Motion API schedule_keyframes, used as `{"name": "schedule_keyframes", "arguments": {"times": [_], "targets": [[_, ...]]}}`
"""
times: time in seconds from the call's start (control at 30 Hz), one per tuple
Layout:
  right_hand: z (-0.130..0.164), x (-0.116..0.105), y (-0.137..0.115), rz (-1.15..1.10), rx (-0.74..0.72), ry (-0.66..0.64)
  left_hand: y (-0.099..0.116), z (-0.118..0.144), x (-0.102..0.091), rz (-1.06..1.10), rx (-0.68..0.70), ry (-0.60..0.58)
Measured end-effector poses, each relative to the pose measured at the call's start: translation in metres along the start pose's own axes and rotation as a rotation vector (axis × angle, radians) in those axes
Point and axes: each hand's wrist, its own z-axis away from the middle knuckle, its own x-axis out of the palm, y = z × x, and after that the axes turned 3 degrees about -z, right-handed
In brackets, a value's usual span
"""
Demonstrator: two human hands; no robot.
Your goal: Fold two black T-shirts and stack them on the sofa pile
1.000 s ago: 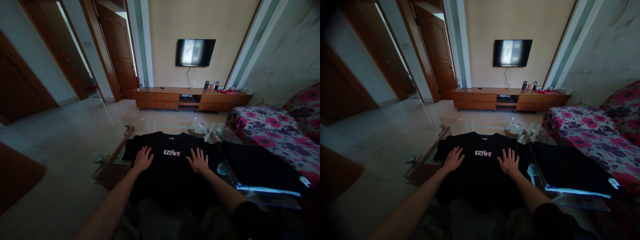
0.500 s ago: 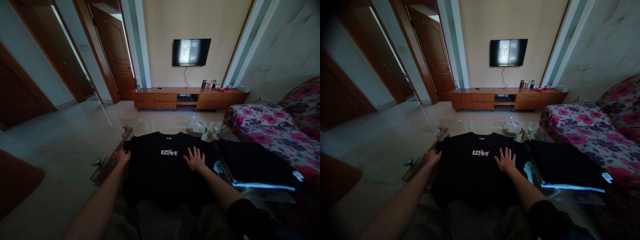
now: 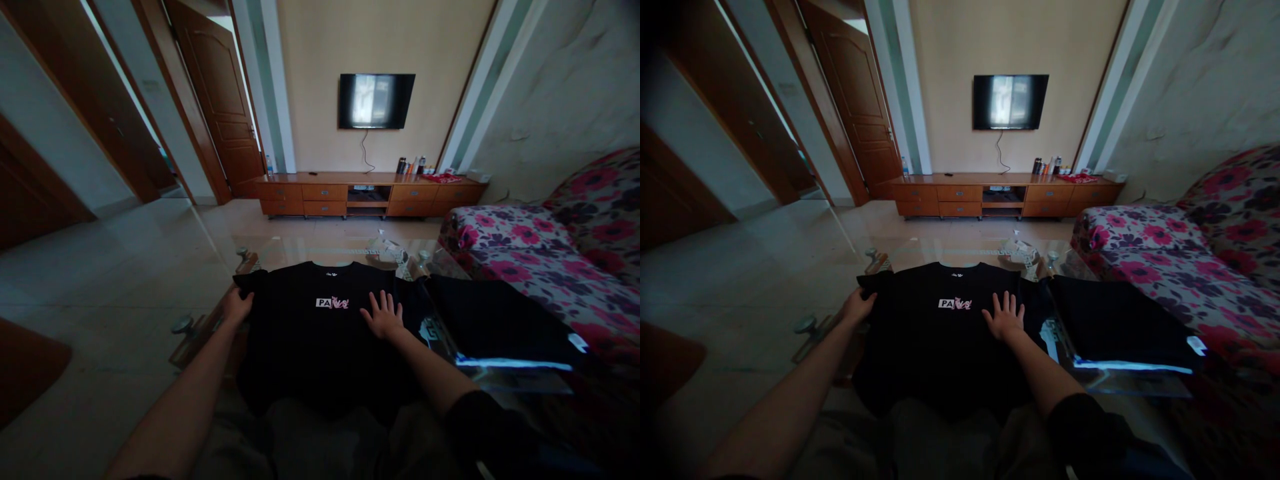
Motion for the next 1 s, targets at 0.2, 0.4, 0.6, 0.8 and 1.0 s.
{"name": "schedule_keyframes", "arguments": {"times": [0.2,0.4,0.6,0.8,1.0], "targets": [[-0.001,0.001,0.001,0.001,-0.010,0.004,-0.008,-0.009,-0.007,0.073,-0.136,0.055],[-0.001,0.002,0.002,-0.003,-0.012,0.011,-0.005,-0.002,-0.010,0.076,-0.247,0.028],[-0.003,0.005,0.004,-0.004,-0.014,0.019,0.036,0.034,-0.033,0.000,0.253,0.092],[0.000,0.000,0.001,0.009,0.001,-0.004,0.064,0.082,-0.029,-0.151,0.787,-0.363],[0.001,-0.002,0.000,0.007,0.006,-0.009,0.036,0.077,-0.011,-0.206,0.660,-0.361]]}}
